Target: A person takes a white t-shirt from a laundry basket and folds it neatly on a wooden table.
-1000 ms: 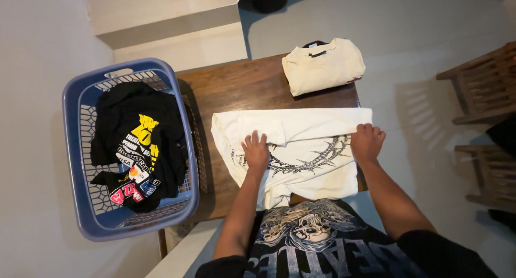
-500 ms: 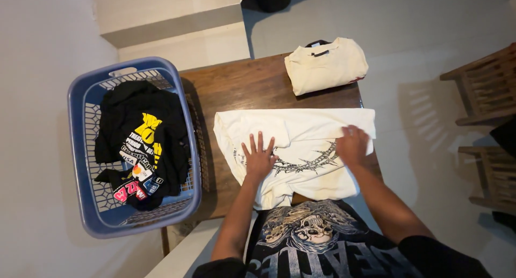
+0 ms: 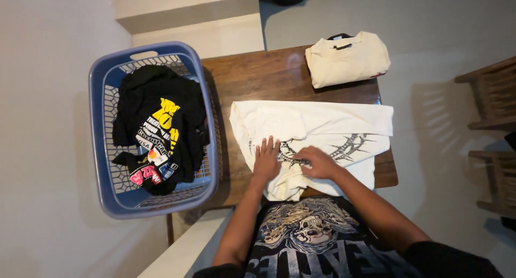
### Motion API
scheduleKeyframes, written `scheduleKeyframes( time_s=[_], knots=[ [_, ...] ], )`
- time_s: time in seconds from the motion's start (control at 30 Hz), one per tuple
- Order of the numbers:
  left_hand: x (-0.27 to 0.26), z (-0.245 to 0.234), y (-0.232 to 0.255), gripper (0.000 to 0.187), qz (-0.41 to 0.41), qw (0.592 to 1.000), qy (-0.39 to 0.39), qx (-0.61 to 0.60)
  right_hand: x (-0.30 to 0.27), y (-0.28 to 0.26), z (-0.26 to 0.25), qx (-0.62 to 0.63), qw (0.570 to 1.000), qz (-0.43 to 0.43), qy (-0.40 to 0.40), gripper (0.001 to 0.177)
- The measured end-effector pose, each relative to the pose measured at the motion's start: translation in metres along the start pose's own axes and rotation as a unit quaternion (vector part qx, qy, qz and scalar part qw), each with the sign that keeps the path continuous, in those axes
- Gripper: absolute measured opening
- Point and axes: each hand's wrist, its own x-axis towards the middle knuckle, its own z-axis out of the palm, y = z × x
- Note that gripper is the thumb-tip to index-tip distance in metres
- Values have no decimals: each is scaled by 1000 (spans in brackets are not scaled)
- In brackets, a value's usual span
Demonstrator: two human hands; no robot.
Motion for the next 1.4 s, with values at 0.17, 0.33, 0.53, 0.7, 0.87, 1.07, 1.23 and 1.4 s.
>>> scheduleKeyframes(
  time_s=[0.17,0.33,0.53,0.7,0.87,1.07,1.23,1.4],
  knots=[
    [18,23,-38,76,54,997,48,-38,0,-58,9,-19,989,-75,-123,72],
    [19,12,-44,67,55,993,51,-96,11,-24,63,-126,977,-76,-152,64],
    [29,34,-69,37,59,963,88,-247,20,-20,67,-56,995,-39,-71,20],
    [19,-7,-55,21,11,870,125,-478,37,-54,19,194,937,290,41,32],
    [7,-23,-52,33,17,857,109,-503,57,13,30,237,892,329,201,27],
    [0,-5,-58,55,44,879,90,-465,65,54,27,358,808,338,323,20],
    [12,11,-53,41,-3,968,81,-238,67,45,13,450,787,328,268,20],
    [11,-32,-46,39,-159,951,89,-250,76,62,-5,385,781,355,341,25]
  ],
)
